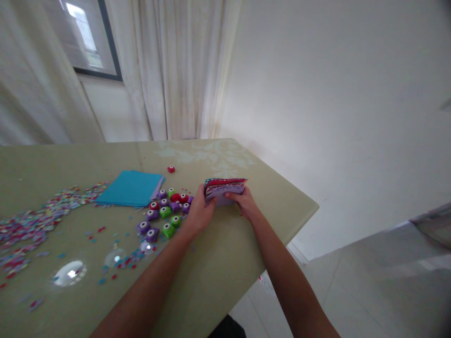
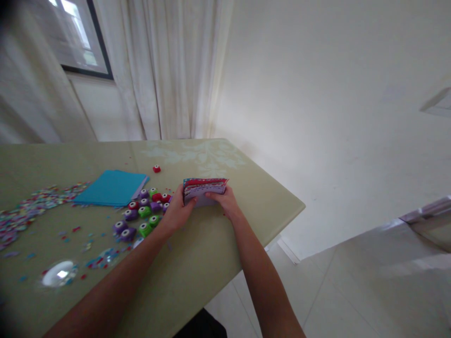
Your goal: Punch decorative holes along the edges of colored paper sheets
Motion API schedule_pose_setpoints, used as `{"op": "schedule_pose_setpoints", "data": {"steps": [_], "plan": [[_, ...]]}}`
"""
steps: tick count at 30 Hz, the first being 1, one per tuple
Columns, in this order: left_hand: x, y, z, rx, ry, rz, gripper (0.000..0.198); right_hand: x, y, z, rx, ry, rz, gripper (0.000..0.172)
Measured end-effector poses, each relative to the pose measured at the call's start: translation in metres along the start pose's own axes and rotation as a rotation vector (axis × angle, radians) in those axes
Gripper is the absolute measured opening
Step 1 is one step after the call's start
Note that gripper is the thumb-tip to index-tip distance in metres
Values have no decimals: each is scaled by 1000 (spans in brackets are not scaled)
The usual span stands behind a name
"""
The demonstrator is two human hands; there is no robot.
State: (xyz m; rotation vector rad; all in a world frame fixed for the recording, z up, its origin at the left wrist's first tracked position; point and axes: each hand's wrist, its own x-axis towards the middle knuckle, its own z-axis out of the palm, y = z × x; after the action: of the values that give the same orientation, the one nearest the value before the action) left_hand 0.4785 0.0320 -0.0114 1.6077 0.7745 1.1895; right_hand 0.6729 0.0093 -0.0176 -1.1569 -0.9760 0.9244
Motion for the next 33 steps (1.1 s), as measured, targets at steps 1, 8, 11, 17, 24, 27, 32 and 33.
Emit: {"op": "schedule_pose_setpoints", "data": {"steps": [1,8,11,17,24,27,32,33], "plan": [[1,0,0,1,-8,1,31,0,0,0,-2,1,1,47],[3,-3,-3,25,-15,-11,29,1,1,-2,-36,14,-2,44],[4,-4,-5,21,-30,-6,31,1,1,-4,-45,14,-18,43],[5,-5,-4,3,-35,0,37,0,-1,-4,-49,-19,-18,43],[4,-3,-3,47,-48,6,26,-2,-2,0,-55,-77,-3,43],[4,-3,-3,67,-60,8,23,-2,-3,0,-67,-79,-9,39],[3,-1,-3,78,-49,28,30,-1,-4,-2,-102,-63,-20,34],[2,1,-4,81,-43,34,31,-1,-5,-3,-109,-55,-26,34]]}}
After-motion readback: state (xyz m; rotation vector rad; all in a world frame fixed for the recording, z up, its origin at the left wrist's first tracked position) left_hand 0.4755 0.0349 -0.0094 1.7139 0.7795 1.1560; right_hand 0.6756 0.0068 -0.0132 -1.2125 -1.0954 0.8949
